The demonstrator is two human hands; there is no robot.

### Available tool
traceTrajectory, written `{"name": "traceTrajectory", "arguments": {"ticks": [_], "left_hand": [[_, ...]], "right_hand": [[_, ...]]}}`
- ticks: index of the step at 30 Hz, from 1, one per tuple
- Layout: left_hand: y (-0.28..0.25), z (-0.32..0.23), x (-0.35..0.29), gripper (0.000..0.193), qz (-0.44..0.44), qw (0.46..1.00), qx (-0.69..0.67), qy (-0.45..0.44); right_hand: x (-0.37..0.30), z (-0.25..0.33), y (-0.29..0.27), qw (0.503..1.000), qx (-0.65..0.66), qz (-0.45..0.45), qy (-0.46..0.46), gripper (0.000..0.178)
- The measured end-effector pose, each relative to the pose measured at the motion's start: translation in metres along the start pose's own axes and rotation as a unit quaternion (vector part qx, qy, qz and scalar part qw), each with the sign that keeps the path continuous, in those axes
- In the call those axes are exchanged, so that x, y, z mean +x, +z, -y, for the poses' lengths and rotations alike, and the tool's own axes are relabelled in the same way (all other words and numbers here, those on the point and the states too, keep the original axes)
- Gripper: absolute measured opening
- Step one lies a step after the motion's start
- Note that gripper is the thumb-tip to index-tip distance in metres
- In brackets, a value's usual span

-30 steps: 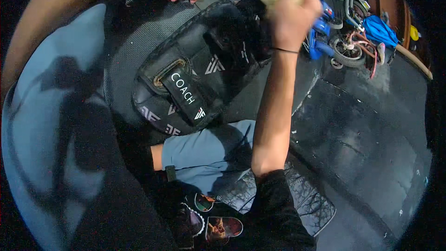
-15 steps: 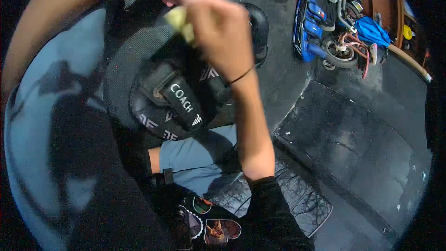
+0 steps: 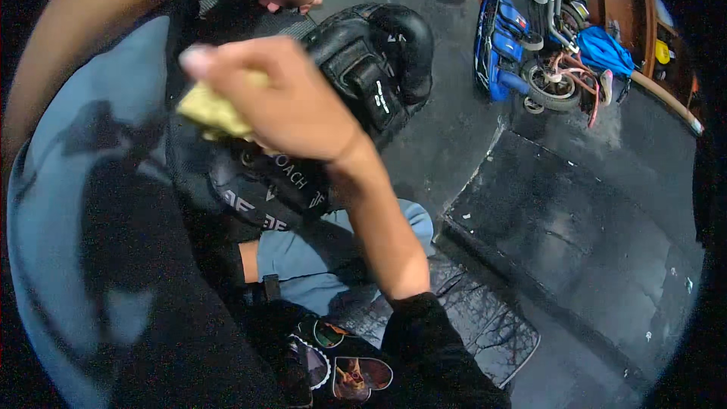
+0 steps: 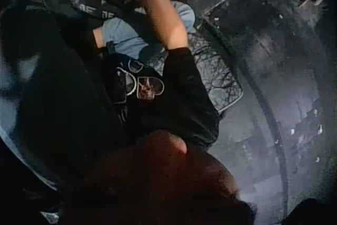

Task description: Wiping boxing pads and protective gear with a cloth.

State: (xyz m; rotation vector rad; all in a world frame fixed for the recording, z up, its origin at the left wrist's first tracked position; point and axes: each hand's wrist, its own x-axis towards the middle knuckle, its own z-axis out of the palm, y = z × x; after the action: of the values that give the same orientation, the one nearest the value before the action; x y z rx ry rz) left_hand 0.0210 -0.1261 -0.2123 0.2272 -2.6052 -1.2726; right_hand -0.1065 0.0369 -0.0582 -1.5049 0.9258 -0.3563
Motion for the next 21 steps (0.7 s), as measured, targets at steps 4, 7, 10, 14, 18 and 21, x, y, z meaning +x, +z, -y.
{"name": "traceTrajectory", "arguments": {"ticks": [4, 7, 10, 14, 18, 21], "left_hand": [[-0.031, -0.049, 0.033, 0.036, 0.086, 0.95, -0.105, -0.281], [-0.026, -0.054, 0.044, 0.042, -0.031, 0.994, 0.073, -0.078], [-0.004, -0.113, 0.092, 0.049, -0.133, 0.983, 0.1, 0.079], [0.04, -0.162, 0.095, 0.06, 0.015, 0.965, 0.203, 0.164], [0.056, -0.143, 0.098, 0.076, 0.029, 0.939, 0.321, 0.118], [0.036, -0.139, 0.098, 0.073, -0.017, 0.906, 0.417, 0.069]], "right_hand": [[-0.067, 0.003, -0.05, 0.988, -0.014, -0.155, -0.005, 0.062], [-0.12, -0.025, -0.083, 0.937, 0.15, -0.316, 0.017, 0.051], [-0.175, -0.058, -0.101, 0.828, 0.243, -0.503, 0.052, 0.042], [-0.202, -0.121, -0.091, 0.769, 0.285, -0.54, 0.192, 0.041], [-0.186, -0.149, -0.063, 0.837, 0.12, -0.45, 0.287, 0.047], [-0.171, -0.141, -0.068, 0.826, 0.251, -0.41, 0.294, 0.046]]}}
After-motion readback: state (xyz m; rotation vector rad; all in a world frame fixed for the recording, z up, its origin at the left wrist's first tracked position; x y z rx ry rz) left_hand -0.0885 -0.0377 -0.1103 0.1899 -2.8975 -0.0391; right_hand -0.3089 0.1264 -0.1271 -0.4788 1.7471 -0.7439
